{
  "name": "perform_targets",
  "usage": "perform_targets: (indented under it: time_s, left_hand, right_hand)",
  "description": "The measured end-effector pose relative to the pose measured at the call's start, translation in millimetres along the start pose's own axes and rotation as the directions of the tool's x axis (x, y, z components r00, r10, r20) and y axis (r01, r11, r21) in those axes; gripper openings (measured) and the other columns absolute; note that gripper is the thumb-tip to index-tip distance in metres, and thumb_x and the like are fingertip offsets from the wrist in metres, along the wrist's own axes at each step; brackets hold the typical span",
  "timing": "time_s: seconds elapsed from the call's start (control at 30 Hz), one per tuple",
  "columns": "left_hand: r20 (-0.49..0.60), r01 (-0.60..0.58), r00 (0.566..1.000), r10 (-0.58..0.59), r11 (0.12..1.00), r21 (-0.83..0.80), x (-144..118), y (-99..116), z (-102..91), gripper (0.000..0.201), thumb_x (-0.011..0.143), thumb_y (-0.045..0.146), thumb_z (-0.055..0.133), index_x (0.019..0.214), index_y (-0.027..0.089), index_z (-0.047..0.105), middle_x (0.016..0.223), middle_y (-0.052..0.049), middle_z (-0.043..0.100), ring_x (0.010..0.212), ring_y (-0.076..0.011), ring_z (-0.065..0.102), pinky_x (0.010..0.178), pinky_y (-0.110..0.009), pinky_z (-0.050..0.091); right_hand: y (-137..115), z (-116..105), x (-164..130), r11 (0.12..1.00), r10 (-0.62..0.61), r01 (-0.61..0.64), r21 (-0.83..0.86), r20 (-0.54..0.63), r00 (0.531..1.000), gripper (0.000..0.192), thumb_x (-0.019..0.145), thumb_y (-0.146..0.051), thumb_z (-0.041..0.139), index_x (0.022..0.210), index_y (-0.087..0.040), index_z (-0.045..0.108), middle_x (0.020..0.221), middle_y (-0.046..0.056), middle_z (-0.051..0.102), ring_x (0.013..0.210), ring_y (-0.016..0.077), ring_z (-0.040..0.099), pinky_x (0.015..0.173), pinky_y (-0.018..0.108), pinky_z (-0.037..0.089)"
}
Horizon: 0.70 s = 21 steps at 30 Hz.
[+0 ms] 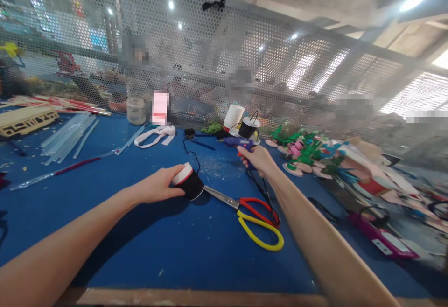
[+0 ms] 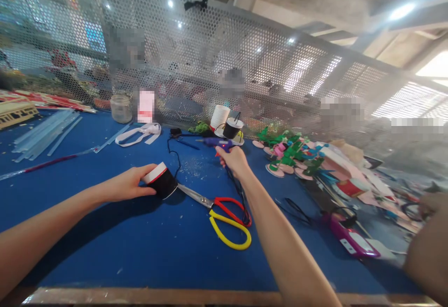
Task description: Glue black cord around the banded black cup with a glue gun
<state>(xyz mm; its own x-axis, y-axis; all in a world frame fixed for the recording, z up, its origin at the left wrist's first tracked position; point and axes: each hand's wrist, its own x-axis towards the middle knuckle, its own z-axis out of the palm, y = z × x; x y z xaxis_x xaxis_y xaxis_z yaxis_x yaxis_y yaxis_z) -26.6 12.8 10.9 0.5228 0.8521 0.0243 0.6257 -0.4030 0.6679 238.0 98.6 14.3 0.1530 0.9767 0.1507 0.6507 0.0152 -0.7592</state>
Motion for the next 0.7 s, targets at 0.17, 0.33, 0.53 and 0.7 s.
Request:
perform_targets:
  time_s: [0.17,0.33,0.53,0.7]
  left_hand:
    - [-0.020,0.000,1.000,-0.001,0.998,-0.058,0.6,-2.3,1.4,0.033,0.066,0.027,0.055,0.097,0.016,0.049,0.088,-0.002,0.061,0.078,-0.0184,0.055,0.069,-0.026,0.040]
    - [-0.034,-0.004,0.999,-0.001,0.991,-0.133,1.2,-2.8,3.8,0.032,0.066,0.025,0.056,0.096,0.015,0.049,0.082,0.000,0.059,0.073,-0.0164,0.053,0.065,-0.025,0.039]
    - [-0.185,0.058,0.973,-0.139,0.919,-0.389,4.2,-0.3,2.5,0.032,0.062,0.023,0.060,0.091,0.012,0.050,0.072,0.002,0.053,0.064,-0.0121,0.049,0.059,-0.023,0.038]
    - [-0.222,-0.015,0.947,-0.233,0.657,-0.753,2.4,5.5,-0.6,0.047,0.057,0.021,0.067,0.100,0.015,0.049,0.086,-0.001,0.057,0.076,-0.0140,0.054,0.070,-0.028,0.043]
  right_hand:
    - [9.8,24.3,-6.8,0.974,0.010,-0.008,-0.225,0.006,1.000,0.027,0.067,-0.025,0.058,0.044,-0.017,0.046,0.048,0.006,0.054,0.062,0.0226,0.059,0.055,0.029,0.040]
    - [-24.5,21.8,-47.0,0.935,-0.191,0.189,-0.301,0.021,0.981,0.010,0.067,-0.024,0.060,0.060,-0.017,0.056,0.082,0.009,0.057,0.088,0.0227,0.052,0.075,0.032,0.037]
    - [-46.2,37.1,-105.7,0.928,-0.359,0.373,-0.003,0.269,0.894,0.024,0.061,-0.034,0.063,0.076,-0.018,0.053,0.071,0.000,0.052,0.062,0.0130,0.049,0.057,0.026,0.039]
    - [-33.8,54.7,-105.0,0.942,-0.257,0.149,0.302,0.359,0.897,0.046,0.062,-0.032,0.062,0.100,-0.016,0.042,0.079,0.002,0.053,0.058,0.0106,0.048,0.053,0.026,0.041]
